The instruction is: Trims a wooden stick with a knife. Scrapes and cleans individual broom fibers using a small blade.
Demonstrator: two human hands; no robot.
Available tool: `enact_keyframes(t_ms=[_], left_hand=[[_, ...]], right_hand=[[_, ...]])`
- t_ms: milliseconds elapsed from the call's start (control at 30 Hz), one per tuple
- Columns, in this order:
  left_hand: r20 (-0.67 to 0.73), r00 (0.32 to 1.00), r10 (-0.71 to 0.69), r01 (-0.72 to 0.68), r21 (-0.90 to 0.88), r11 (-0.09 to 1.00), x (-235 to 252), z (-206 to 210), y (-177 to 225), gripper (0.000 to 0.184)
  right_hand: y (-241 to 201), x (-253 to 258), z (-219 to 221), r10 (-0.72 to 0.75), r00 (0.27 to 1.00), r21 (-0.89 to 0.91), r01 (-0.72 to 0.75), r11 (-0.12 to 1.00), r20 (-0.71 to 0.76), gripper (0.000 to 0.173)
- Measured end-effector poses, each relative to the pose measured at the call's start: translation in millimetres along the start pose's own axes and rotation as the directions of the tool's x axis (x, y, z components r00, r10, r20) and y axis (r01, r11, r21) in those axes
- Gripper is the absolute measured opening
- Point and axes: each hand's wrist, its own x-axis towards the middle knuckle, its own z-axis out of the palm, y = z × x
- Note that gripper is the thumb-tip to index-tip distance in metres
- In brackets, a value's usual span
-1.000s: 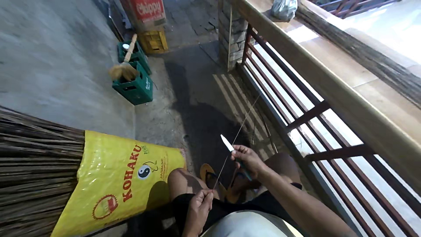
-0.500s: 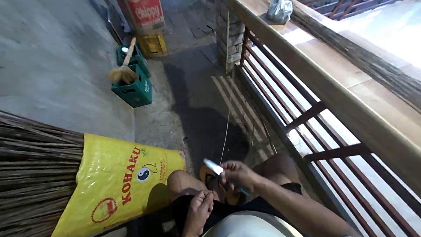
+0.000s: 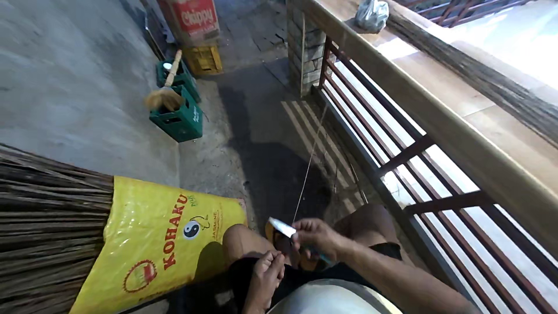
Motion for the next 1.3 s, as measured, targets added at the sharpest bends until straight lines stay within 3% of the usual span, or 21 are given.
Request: enact_keyframes(t_ms=[67,167,267,433,633,733,833,967,1033,1167,1233,1300], left_hand=[[-0.004,1.0,0.011,-0.012,-0.003,1.0,1.9,0.6,1.7,0.016],[0.005,1.0,-0.013,0.013,0.023,1.0,-0.9,-0.9,5.7,0.019],[0.018,0.998,-0.065,0.063,0.103,0.993,-3.7,-3.9,5.1,0.021],[-0.005,0.995,-0.104,0.101,0.292,0.951,0.1,-5.3,-6.0,0.021],[-0.012,0.995,-0.098,0.095,0.387,0.917,-0.7,-19.1,-16.5,0.023],[-0.034,0.998,-0.043,0.053,0.382,0.923,0.1,-21.8,-18.0,0.02],[-0.083,0.994,0.072,-0.038,0.361,0.932,6.7,-12.4,-11.2,0.018],[-0.13,0.983,0.133,-0.087,0.307,0.948,16.4,2.6,-3.5,0.011],[-0.133,0.981,0.141,-0.094,0.309,0.947,16.5,2.6,-3.9,0.012],[-0.139,0.977,0.159,-0.11,0.309,0.945,12.9,2.8,-6.1,0.015],[-0.162,0.97,0.18,-0.124,0.305,0.944,13.4,5.2,-7.4,0.014],[-0.189,0.96,0.208,-0.144,0.303,0.942,14.2,9.2,-6.4,0.014]], right_hand=[[10.3,-0.6,6.9,0.003,0.999,0.003,-0.003,1.0,0.037,0.018],[-13.9,9.5,-12.6,-0.103,0.974,0.0,0.105,0.994,-0.2,0.019],[-36.8,22.4,-41.0,-0.109,0.911,0.029,0.131,0.991,-0.398,0.021],[-26.3,24.8,-37.3,-0.085,0.889,0.106,0.148,0.983,-0.451,0.022],[-29.3,26.7,-52.0,-0.115,0.817,0.158,0.244,0.957,-0.565,0.019],[-28.0,19.5,-49.2,-0.107,0.881,0.094,0.169,0.981,-0.461,0.025],[-4.5,7.5,-18.7,-0.066,0.976,-0.02,0.063,0.998,-0.209,0.026],[38.7,0.3,16.9,0.052,0.997,-0.037,-0.05,0.998,0.051,0.027],[35.1,1.7,12.6,0.02,1.0,-0.003,-0.02,1.0,0.014,0.028],[-0.8,10.3,-16.1,-0.051,0.978,0.027,0.058,0.998,-0.203,0.027],[-5.4,11.4,-18.8,-0.044,0.982,0.015,0.048,0.999,-0.182,0.029],[4.2,6.1,-5.8,-0.027,0.997,-0.032,0.025,0.999,-0.069,0.03]])
